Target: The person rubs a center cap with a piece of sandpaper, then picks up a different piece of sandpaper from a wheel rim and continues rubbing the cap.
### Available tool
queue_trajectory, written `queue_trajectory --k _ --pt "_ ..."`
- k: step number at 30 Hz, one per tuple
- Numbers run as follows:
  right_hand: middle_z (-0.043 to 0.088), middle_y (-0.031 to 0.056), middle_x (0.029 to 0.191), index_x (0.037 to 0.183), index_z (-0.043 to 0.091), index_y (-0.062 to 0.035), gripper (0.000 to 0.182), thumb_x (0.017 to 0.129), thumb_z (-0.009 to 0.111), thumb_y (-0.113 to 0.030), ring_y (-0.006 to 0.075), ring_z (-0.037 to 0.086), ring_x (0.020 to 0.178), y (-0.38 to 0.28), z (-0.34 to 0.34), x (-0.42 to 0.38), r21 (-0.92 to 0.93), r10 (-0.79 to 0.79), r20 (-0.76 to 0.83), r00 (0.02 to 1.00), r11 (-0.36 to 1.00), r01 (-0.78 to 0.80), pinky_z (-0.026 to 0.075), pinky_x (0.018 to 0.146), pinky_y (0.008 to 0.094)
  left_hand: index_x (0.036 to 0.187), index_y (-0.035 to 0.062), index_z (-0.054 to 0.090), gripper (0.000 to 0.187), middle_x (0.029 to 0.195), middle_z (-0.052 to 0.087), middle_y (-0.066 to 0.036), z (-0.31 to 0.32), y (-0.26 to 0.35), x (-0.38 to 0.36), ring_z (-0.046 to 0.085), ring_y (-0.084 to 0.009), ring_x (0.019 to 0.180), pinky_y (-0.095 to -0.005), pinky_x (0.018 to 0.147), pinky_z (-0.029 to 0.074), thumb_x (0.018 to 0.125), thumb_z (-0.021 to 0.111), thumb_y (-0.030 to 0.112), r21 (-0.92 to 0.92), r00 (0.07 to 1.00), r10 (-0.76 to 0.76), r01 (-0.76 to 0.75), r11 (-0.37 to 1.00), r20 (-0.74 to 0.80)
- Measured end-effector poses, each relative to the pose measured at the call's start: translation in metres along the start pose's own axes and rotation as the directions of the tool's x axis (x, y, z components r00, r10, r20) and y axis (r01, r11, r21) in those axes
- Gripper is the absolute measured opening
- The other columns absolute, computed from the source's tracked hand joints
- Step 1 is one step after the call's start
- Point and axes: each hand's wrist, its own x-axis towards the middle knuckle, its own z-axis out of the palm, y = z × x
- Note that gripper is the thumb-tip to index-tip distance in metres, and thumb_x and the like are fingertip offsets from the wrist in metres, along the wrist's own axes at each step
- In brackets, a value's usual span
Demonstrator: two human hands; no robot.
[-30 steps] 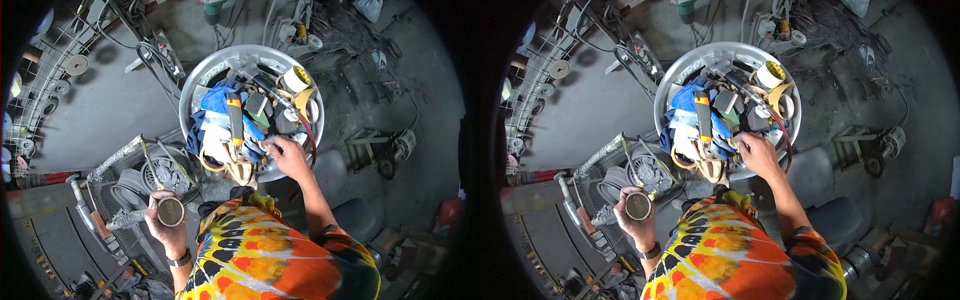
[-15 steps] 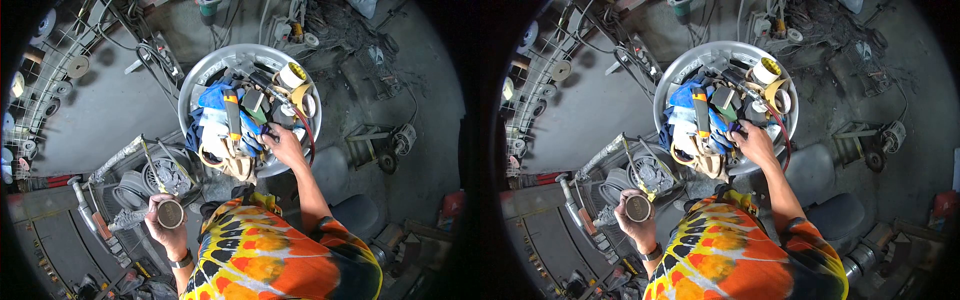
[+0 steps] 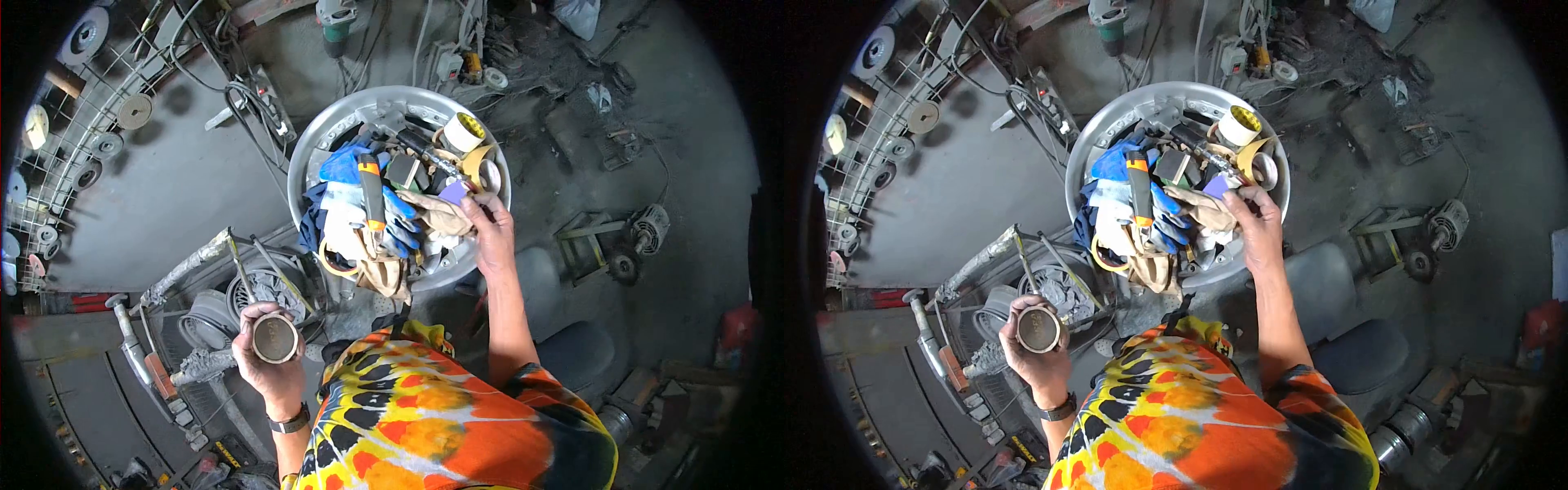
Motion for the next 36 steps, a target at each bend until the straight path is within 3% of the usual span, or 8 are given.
queue_trajectory --k 8,15,18,19,24,28,32,36 --pt "0.066 0.0012 0.091 0.099 0.066 -0.0009 0.013 0.097 0.076 -0.01 0.0079 0.058 0.08 -0.015 0.023 0.004 -0.144 -0.456 -0.319 0.831 0.89 0.433 0.048 0.07 0.0255 0.11 0.0009 0.06 0.048 0.095 0.066 -0.014 0.002 0.006 0.002 0.064 -0.0175 0.065 -0.027 0.045 0.048 0.1 0.046 0.046 -0.011 0.992 0.016 -0.015 1.0 0.122" --pt "0.072 0.0112 0.113 0.102 0.067 -0.0075 0.033 0.074 0.077 0.007 0.0333 0.065 0.103 -0.042 0.105 -0.054 -0.384 -0.827 0.52 0.215 -0.002 0.923 0.054 0.088 0.0427 0.113 0.0023 0.058 0.047 0.098 0.068 -0.013 0.01 -0.004 0.007 0.068 -0.0209 0.07 -0.0301 0.052 0.051 0.098 0.049 0.046 0.164 0.955 -0.083 0.037 0.986 0.283" --pt "0.068 0.0101 0.116 0.104 0.067 -0.0091 0.038 0.071 0.08 0.005 0.0314 0.062 0.103 -0.031 0.131 -0.067 -0.189 -0.804 0.576 0.149 0.047 0.981 0.055 0.085 0.0451 0.114 0.0025 0.057 0.038 0.1 0.068 -0.011 0.019 0.003 0.007 0.069 -0.0179 0.074 -0.0271 0.054 0.052 0.101 0.057 0.038 0.263 0.925 -0.121 0.024 0.964 0.36" --pt "0.067 0.0098 0.116 0.104 0.067 -0.0091 0.039 0.07 0.08 0.005 0.0308 0.06 0.103 -0.032 0.136 -0.072 -0.15 -0.777 0.615 0.135 0.053 0.987 0.054 0.084 0.0456 0.111 0.0036 0.061 0.022 0.101 0.065 -0.006 0.023 0.006 0.007 0.061 -0.0109 0.095 -0.0262 0.086 0.048 0.103 0.059 0.024 0.275 0.926 -0.066 -0.041 0.961 0.372" --pt "0.066 0.0115 0.114 0.109 0.068 -0.006 0.039 0.073 0.078 0.004 0.03 0.061 0.103 -0.026 0.156 -0.089 -0.021 -0.68 0.721 0.132 0.168 0.985 0.053 0.087 0.0433 0.109 0.0041 0.062 0.014 0.085 0.058 0.005 0.014 0.011 0.002 0.046 -0.0009 0.067 -0.021 0.058 0.037 0.103 0.066 0.016 0.263 0.947 0.001 -0.09 0.961 0.32" --pt "0.063 0.0123 0.115 0.126 0.061 0.0023 0.043 0.088 0.077 -0.012 0.0158 0.06 0.106 -0.035 0.168 -0.092 -0.072 -0.176 0.762 0.624 0.933 0.351 0.049 0.089 0.031 0.105 0.0019 0.064 0.016 0.088 0.057 0.0 -0.006 0.024 0.001 0.055 -0.0068 0.077 -0.0264 0.067 0.046 0.102 0.066 0.018 0.501 0.961 0.008 -0.151 0.852 0.275" --pt "0.071 0.0045 0.105 0.118 0.068 -0.0001 0.031 0.091 0.08 -0.012 0.0095 0.064 0.093 -0.028 0.184 -0.082 -0.184 0.098 0.933 0.346 0.957 0.224 0.052 0.083 0.0264 0.099 0.0019 0.065 0.022 0.092 0.063 -0.004 -0.017 0.034 0.003 0.055 -0.0096 0.073 -0.0284 0.064 0.046 0.103 0.064 0.023 0.691 0.91 0.071 -0.359 0.628 0.408" --pt "0.072 0.0064 0.096 0.106 0.065 -0.0001 0.016 0.095 0.074 -0.007 0.0109 0.067 0.081 -0.013 0.197 -0.081 -0.096 0.101 0.825 0.556 0.995 -0.038 0.054 0.074 0.0263 0.111 -0.0005 0.064 0.05 0.094 0.07 -0.017 -0.044 0.038 0.003 0.068 -0.0248 0.074 -0.0339 0.062 0.054 0.105 0.036 0.041 0.027 0.976 0.016 -0.022 0.999 0.217"
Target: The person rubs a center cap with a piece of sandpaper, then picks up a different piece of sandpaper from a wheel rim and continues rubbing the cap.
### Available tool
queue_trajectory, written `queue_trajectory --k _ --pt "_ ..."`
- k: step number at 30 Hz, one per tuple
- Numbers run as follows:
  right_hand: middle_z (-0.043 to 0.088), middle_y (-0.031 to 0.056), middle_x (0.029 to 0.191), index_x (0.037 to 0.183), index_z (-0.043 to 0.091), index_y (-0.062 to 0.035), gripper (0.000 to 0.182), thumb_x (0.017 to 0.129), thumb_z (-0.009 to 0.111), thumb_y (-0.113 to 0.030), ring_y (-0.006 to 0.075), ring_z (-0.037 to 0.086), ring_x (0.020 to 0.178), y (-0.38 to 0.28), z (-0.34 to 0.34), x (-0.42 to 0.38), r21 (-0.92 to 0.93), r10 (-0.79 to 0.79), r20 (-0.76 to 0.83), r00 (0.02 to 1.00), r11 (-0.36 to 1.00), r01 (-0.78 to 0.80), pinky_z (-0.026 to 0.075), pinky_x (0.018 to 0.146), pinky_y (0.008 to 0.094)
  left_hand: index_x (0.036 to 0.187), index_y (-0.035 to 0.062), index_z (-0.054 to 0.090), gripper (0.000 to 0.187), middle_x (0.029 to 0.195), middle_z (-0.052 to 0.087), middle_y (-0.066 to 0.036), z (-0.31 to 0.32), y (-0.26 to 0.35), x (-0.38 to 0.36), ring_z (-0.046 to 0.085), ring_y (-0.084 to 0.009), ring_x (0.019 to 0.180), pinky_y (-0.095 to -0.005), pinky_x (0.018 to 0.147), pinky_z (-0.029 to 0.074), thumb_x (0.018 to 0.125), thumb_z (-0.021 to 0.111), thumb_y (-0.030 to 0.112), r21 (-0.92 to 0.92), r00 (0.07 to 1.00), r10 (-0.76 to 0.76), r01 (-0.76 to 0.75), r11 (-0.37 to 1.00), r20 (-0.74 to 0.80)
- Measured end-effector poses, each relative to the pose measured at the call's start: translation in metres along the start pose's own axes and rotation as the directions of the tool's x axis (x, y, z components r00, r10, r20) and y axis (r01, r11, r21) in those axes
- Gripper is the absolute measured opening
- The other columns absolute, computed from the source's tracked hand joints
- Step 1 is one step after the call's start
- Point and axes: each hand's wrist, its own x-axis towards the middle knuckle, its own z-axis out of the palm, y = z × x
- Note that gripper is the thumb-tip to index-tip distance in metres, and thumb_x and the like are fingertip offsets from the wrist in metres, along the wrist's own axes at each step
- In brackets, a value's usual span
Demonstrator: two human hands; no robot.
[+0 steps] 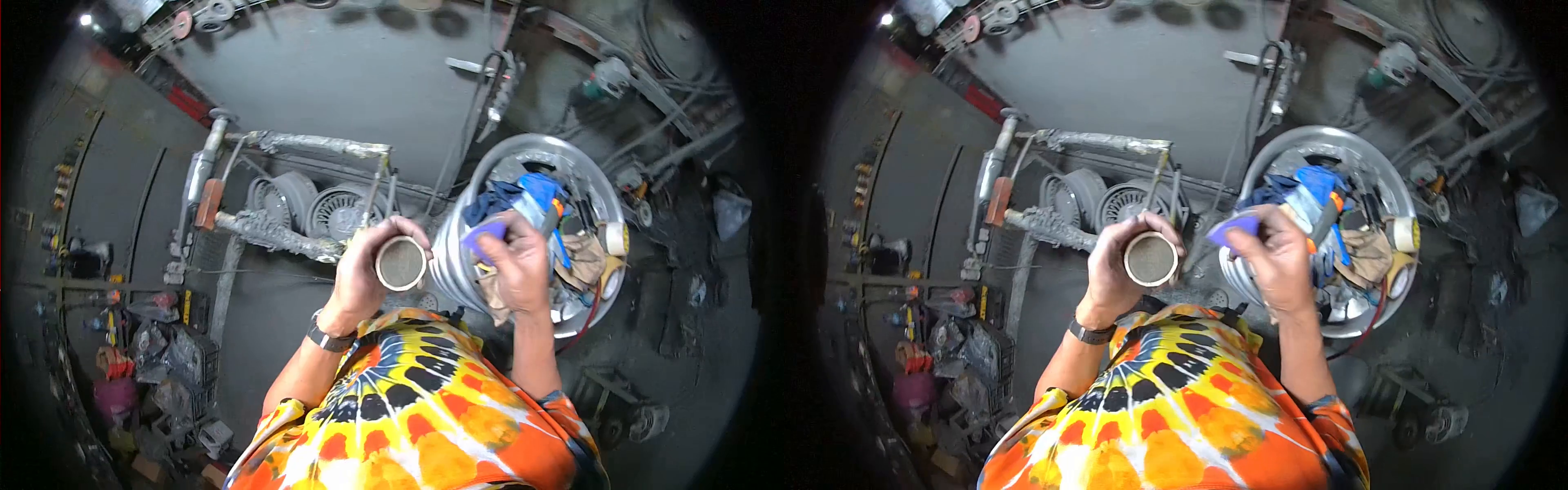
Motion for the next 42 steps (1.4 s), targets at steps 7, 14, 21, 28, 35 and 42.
queue_trajectory --k 7,14,21,28,35,42 --pt "0.073 0.0134 0.098 0.123 0.057 -0.003 0.026 0.1 0.067 -0.011 0.0177 0.071 0.077 0.007 0.046 0.004 0.262 0.159 0.051 0.986 0.951 -0.167 0.056 0.071 0.0285 0.118 -0.0027 0.06 0.051 0.101 0.07 -0.016 -0.033 0.03 0.004 0.068 -0.0271 0.078 -0.0367 0.058 0.051 0.102 0.041 0.042 -0.594 0.997 -0.062 0.081 0.801 0.053" --pt "0.072 0.0112 0.095 0.122 0.059 -0.0012 0.023 0.103 0.065 -0.013 0.0148 0.07 0.073 0.022 0.146 0.039 0.192 0.154 0.026 0.988 0.969 -0.157 0.055 0.061 0.0248 0.105 -0.004 0.062 0.054 0.093 0.067 -0.018 -0.1 0.077 0.017 0.068 -0.0276 0.076 -0.0328 0.052 0.05 0.1 0.041 0.046 -0.61 0.998 0.015 0.021 0.792 0.053" --pt "0.072 0.0065 0.095 0.122 0.062 -0.0004 0.023 0.101 0.068 -0.008 0.0061 0.064 0.067 0.022 0.297 0.09 -0.038 0.061 -0.006 0.998 0.997 -0.062 0.048 0.056 0.0184 0.103 0.0038 0.063 0.05 0.086 0.066 -0.007 -0.184 0.149 0.013 0.062 -0.0135 0.072 -0.0269 0.056 0.047 0.103 0.034 0.045 -0.339 0.969 0.212 -0.245 0.908 -0.13" --pt "0.069 0.0028 0.094 0.122 0.063 -0.0003 0.022 0.101 0.068 -0.007 0.001 0.054 0.057 0.032 0.382 0.124 -0.096 0.049 -0.108 0.993 0.994 -0.06 0.042 0.049 0.0177 0.106 0.0042 0.061 0.041 0.096 0.064 -0.005 -0.242 0.189 0.017 0.063 -0.0137 0.083 -0.0273 0.067 0.052 0.105 0.038 0.038 -0.225 0.969 0.215 -0.238 0.945 -0.124" --pt "0.071 0.0056 0.098 0.114 0.067 0.0013 0.018 0.097 0.071 -0.004 0.0028 0.06 0.076 0.059 0.409 0.152 -0.349 -0.167 -0.145 0.975 0.931 0.107 0.047 0.065 0.0188 0.103 0.0033 0.06 0.046 0.094 0.064 -0.007 -0.267 0.202 0.026 0.062 -0.0143 0.088 -0.0292 0.078 0.051 0.109 0.031 0.038 -0.3 0.973 0.218 -0.231 0.925 -0.077" --pt "0.071 0.0076 0.089 0.106 0.069 0.0003 0.017 0.092 0.076 -0.005 0.0064 0.057 0.062 0.061 0.43 0.168 -0.655 -0.414 -0.139 0.9 0.72 0.23 0.046 0.057 0.0233 0.099 0.0025 0.061 0.046 0.093 0.062 -0.008 -0.279 0.216 0.039 0.061 -0.0154 0.089 -0.0308 0.087 0.048 0.11 0.029 0.033 -0.144 0.934 0.344 -0.354 0.924 -0.092"
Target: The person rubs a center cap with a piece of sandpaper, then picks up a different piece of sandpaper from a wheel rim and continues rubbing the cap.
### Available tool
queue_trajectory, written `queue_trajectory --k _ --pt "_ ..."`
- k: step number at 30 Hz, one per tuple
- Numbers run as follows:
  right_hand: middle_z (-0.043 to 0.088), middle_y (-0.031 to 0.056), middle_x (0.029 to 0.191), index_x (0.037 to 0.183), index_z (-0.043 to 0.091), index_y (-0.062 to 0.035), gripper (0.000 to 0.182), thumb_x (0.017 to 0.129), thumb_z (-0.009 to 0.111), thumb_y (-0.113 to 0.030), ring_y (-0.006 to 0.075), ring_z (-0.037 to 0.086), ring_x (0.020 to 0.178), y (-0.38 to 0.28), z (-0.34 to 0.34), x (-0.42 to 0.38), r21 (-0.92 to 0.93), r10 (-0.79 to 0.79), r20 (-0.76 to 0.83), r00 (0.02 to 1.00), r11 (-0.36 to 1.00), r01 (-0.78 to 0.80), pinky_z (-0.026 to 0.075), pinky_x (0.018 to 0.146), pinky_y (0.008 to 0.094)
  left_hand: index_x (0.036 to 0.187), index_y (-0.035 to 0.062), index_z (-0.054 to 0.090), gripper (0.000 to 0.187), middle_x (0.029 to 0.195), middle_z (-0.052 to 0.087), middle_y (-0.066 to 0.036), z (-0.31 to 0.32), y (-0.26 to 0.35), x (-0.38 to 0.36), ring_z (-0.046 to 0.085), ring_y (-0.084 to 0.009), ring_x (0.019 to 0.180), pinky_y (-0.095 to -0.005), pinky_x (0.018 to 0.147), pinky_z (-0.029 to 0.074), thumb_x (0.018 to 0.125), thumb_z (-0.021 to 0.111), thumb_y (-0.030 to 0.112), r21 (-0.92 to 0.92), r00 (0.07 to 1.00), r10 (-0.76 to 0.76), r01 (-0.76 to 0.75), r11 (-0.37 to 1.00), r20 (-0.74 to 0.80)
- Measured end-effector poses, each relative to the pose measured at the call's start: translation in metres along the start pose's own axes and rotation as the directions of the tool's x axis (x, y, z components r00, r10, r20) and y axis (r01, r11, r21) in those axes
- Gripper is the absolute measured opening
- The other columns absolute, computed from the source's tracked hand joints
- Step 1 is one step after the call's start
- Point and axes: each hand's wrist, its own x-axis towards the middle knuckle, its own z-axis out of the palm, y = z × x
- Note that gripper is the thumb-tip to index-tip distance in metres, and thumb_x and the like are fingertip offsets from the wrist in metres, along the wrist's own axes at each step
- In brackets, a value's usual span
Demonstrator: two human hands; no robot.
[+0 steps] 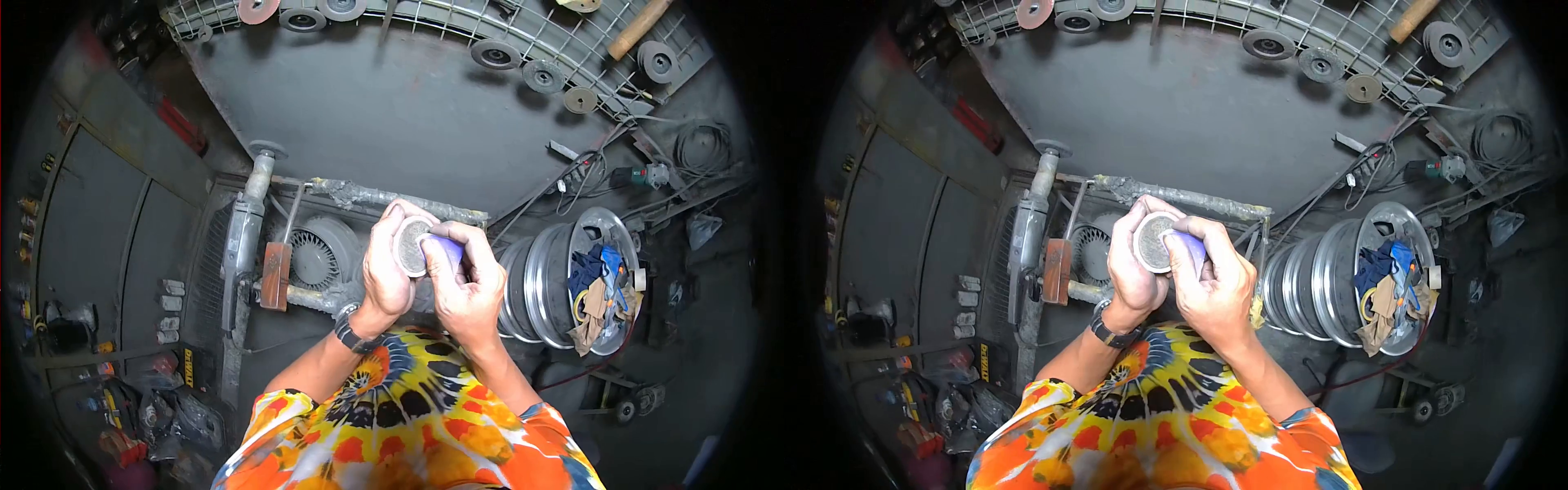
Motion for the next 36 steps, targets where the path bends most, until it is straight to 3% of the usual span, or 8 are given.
queue_trajectory --k 6,12,15,19,27,30,34,36 --pt "0.071 0.0099 0.087 0.103 0.069 0.0003 0.015 0.091 0.076 -0.004 0.0091 0.062 0.064 0.009 0.013 -0.001 0.07 -0.068 0.019 0.998 0.995 0.066 0.049 0.058 0.0247 0.099 0.0007 0.06 0.042 0.095 0.063 -0.01 -0.011 0.002 0.017 0.061 -0.0181 0.093 -0.0317 0.092 0.047 0.108 0.031 0.029 -0.009 1.0 0.014 -0.013 1.0 0.009" --pt "0.072 0.0087 0.083 0.101 0.069 -0.0011 0.014 0.091 0.077 -0.005 0.0116 0.07 0.074 0.004 0.016 0.024 0.041 0.168 0.008 0.986 0.985 -0.168 0.054 0.066 0.0276 0.099 0.0018 0.059 0.036 0.093 0.06 -0.008 -0.009 -0.001 0.029 0.062 -0.0171 0.089 -0.0311 0.086 0.049 0.107 0.035 0.028 -0.113 0.999 -0.026 0.024 0.993 -0.022" --pt "0.068 0.0058 0.077 0.101 0.069 -0.0006 0.013 0.092 0.076 -0.006 0.0041 0.055 0.064 0.01 0.024 0.011 0.103 0.029 -0.005 1.0 0.994 -0.029 0.046 0.057 0.0232 0.093 0.0027 0.056 0.029 0.095 0.054 -0.005 -0.009 0.015 0.036 0.054 -0.0126 0.09 -0.0263 0.083 0.044 0.104 0.037 0.021 -0.117 0.996 -0.088 0.09 0.989 0.019" --pt "0.068 0.0036 0.078 0.099 0.069 0.0016 0.014 0.092 0.077 -0.007 0.0023 0.053 0.068 0.008 0.023 0.04 0.141 0.199 -0.02 0.98 0.971 -0.194 0.046 0.059 0.0227 0.093 0.004 0.055 0.028 0.09 0.055 -0.005 -0.006 0.005 0.04 0.055 -0.0138 0.085 -0.0272 0.082 0.044 0.104 0.037 0.022 -0.193 0.995 -0.097 0.096 0.976 0.001" --pt "0.065 0.0013 0.076 0.1 0.07 0.0014 0.012 0.091 0.077 -0.003 0.0022 0.054 0.067 -0.001 0.026 0.034 0.083 0.199 -0.032 0.98 0.977 -0.196 0.045 0.058 0.0204 0.093 0.0028 0.056 0.032 0.088 0.058 -0.008 -0.01 0.009 0.041 0.059 -0.0176 0.085 -0.031 0.085 0.048 0.104 0.037 0.026 -0.228 0.995 -0.095 0.1 0.968 0.033" --pt "0.07 0.0059 0.081 0.099 0.071 0.0007 0.014 0.089 0.079 -0.004 0.0055 0.059 0.068 0.006 0.028 0.014 0.101 0.024 0.002 1.0 0.995 -0.024 0.049 0.062 0.0225 0.093 0.003 0.057 0.031 0.088 0.059 -0.008 -0.017 0.014 0.04 0.059 -0.0173 0.086 -0.0308 0.086 0.047 0.104 0.037 0.026 -0.224 0.988 -0.146 0.153 0.963 0.049" --pt "0.071 0.0069 0.083 0.097 0.072 0.0 0.013 0.088 0.08 -0.004 0.0083 0.061 0.068 -0.003 0.027 0.031 0.165 0.263 -0.013 0.965 0.952 -0.257 0.048 0.061 0.0233 0.094 0.0031 0.057 0.032 0.088 0.06 -0.009 -0.014 0.011 0.037 0.061 -0.0177 0.087 -0.0313 0.085 0.048 0.104 0.037 0.026 -0.325 0.986 -0.159 0.165 0.931 0.045" --pt "0.07 0.0059 0.083 0.097 0.071 0.0004 0.013 0.089 0.08 -0.005 0.0057 0.058 0.067 0.0 0.026 0.014 0.128 0.072 -0.016 0.997 0.989 -0.069 0.046 0.059 0.0223 0.094 0.0036 0.057 0.031 0.088 0.061 -0.009 -0.014 0.017 0.037 0.061 -0.0174 0.087 -0.0314 0.085 0.048 0.104 0.038 0.026 -0.271 0.989 -0.138 0.146 0.951 0.049"
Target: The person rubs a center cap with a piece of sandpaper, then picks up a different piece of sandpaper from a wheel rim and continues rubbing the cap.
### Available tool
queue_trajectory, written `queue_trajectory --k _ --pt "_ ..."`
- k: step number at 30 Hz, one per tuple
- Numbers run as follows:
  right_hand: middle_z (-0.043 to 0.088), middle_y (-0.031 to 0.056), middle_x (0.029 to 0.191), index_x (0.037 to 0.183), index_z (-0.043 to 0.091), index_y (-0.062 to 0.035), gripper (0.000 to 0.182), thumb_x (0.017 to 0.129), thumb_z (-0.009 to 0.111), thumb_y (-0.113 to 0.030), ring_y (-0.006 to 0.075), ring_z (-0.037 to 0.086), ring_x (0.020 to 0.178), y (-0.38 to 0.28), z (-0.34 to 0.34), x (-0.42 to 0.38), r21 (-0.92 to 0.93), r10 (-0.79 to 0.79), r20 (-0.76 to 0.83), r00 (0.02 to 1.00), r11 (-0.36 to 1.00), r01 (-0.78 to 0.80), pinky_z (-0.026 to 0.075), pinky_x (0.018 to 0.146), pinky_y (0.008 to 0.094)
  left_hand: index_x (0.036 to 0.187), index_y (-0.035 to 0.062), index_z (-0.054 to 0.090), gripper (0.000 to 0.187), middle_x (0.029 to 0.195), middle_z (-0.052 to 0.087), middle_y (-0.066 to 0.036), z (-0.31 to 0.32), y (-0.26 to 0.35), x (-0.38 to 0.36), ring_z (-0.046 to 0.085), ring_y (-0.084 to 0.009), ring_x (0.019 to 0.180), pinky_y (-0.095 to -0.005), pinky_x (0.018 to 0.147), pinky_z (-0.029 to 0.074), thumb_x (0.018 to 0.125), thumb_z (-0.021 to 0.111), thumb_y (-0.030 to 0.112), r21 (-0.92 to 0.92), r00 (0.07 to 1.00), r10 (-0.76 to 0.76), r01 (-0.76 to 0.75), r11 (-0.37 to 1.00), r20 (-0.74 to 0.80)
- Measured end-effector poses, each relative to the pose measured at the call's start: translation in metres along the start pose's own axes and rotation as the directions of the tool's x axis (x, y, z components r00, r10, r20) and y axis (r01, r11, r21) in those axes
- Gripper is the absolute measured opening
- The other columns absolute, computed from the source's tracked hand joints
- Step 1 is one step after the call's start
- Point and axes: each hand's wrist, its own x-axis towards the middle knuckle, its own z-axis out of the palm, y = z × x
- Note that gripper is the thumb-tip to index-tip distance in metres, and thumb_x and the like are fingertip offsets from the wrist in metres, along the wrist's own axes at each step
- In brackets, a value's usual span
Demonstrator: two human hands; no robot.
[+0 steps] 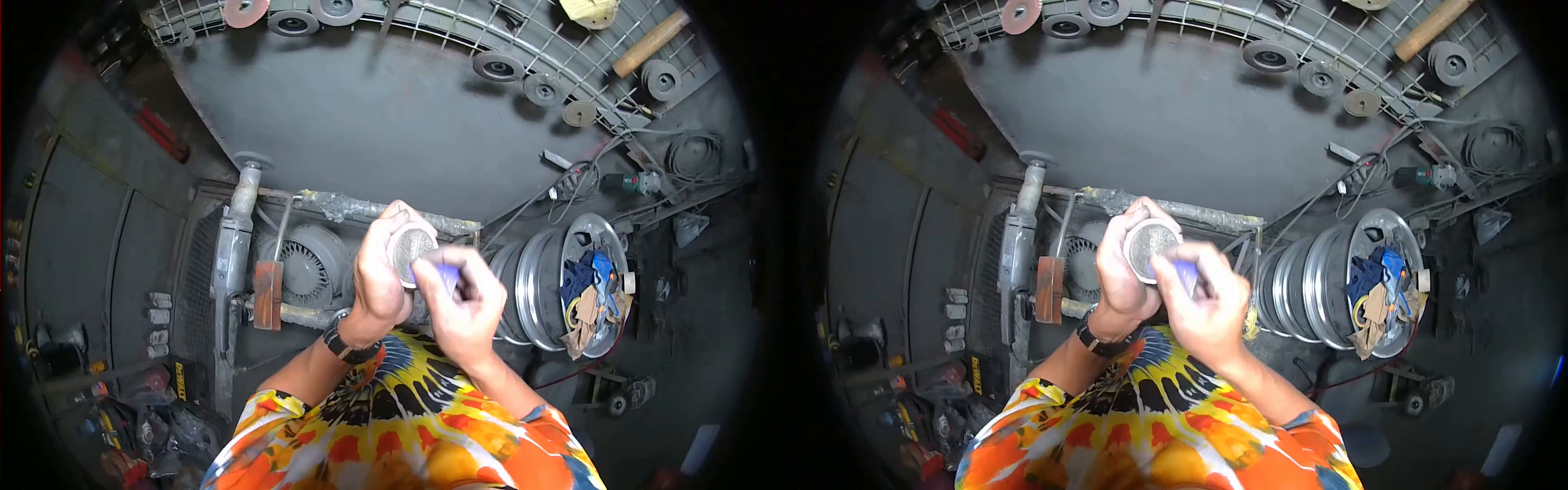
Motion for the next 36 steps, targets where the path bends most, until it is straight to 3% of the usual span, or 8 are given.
queue_trajectory --k 5,10,14,16,23,26,33,36 --pt "0.073 0.0071 0.085 0.095 0.074 -0.0018 0.012 0.086 0.081 -0.004 0.0111 0.058 0.07 -0.008 0.002 0.015 0.099 0.211 -0.045 0.977 0.974 -0.205 0.048 0.066 0.0271 0.09 0.0035 0.058 0.035 0.084 0.062 -0.009 0.003 -0.001 -0.004 0.06 -0.0176 0.084 -0.0313 0.083 0.048 0.102 0.038 0.029 -0.061 0.999 -0.046 0.046 0.997 -0.001" --pt "0.07 0.0039 0.084 0.098 0.072 -0.0015 0.015 0.087 0.081 -0.004 0.0086 0.058 0.071 -0.002 -0.005 -0.002 -0.117 0.03 0.024 0.999 0.993 -0.027 0.047 0.066 0.0242 0.09 0.0022 0.058 0.041 0.084 0.062 -0.01 -0.001 0.002 -0.002 0.058 -0.0162 0.083 -0.0304 0.083 0.046 0.1 0.036 0.035 -0.017 0.999 -0.027 0.027 0.999 0.033" --pt "0.069 0.0053 0.097 0.107 0.065 0.0024 0.015 0.096 0.073 -0.004 0.0078 0.064 0.086 -0.022 -0.024 0.023 0.145 -0.02 -0.123 0.992 0.989 0.037 0.053 0.078 0.0231 0.093 0.0006 0.059 0.043 0.081 0.064 -0.012 -0.002 0.014 -0.007 0.056 -0.0197 0.056 -0.0303 0.049 0.044 0.1 0.036 0.036 -0.143 0.946 -0.258 0.288 0.947 0.197" --pt "0.069 0.0054 0.098 0.108 0.064 0.0027 0.014 0.097 0.072 -0.001 0.0082 0.065 0.087 -0.03 -0.029 0.016 0.218 -0.005 -0.112 0.994 0.976 0.029 0.053 0.079 0.0228 0.096 0.0 0.061 0.046 0.079 0.064 -0.012 0.009 0.019 -0.006 0.052 -0.0209 0.047 -0.0303 0.039 0.038 0.103 0.035 0.037 -0.122 0.959 -0.271 0.279 0.952 0.078" --pt "0.071 0.0051 0.089 0.106 0.068 0.0033 0.015 0.094 0.075 -0.003 0.0068 0.064 0.079 -0.023 -0.009 -0.002 0.195 0.099 -0.002 0.995 0.976 -0.097 0.051 0.069 0.0211 0.102 0.0008 0.065 0.047 0.088 0.067 -0.01 0.011 0.013 -0.014 0.061 -0.0189 0.061 -0.0308 0.049 0.048 0.107 0.038 0.039 -0.172 0.969 -0.22 0.237 0.956 0.115" --pt "0.07 0.0093 0.083 0.101 0.071 0.0001 0.019 0.087 0.081 -0.006 0.0129 0.062 0.072 -0.013 -0.01 -0.006 -0.054 -0.033 -0.022 0.999 0.998 0.032 0.051 0.065 0.0276 0.098 0.0038 0.061 0.038 0.093 0.064 -0.008 0.018 0.001 -0.015 0.063 -0.0178 0.088 -0.0318 0.083 0.051 0.106 0.039 0.034 -0.02 1.0 -0.014 0.015 1.0 0.028" --pt "0.07 0.0069 0.082 0.096 0.071 -0.0017 0.015 0.086 0.081 -0.005 0.0157 0.059 0.068 -0.014 -0.003 -0.014 -0.12 -0.107 -0.038 0.994 0.987 0.102 0.048 0.06 0.0278 0.098 0.0033 0.057 0.032 0.093 0.059 -0.007 0.009 0.0 -0.014 0.061 -0.0179 0.091 -0.0327 0.086 0.049 0.104 0.038 0.029 0.048 0.997 -0.01 0.006 0.999 0.081" --pt "0.071 0.0083 0.084 0.094 0.071 -0.0011 0.015 0.084 0.082 -0.004 0.017 0.06 0.071 -0.015 -0.006 0.002 -0.145 0.06 -0.069 0.996 0.987 -0.069 0.049 0.062 0.0282 0.099 0.0031 0.056 0.031 0.093 0.058 -0.008 0.006 -0.005 -0.017 0.061 -0.0195 0.091 -0.0335 0.086 0.05 0.102 0.038 0.028 0.031 1.0 -0.002 0.002 1.0 0.02"
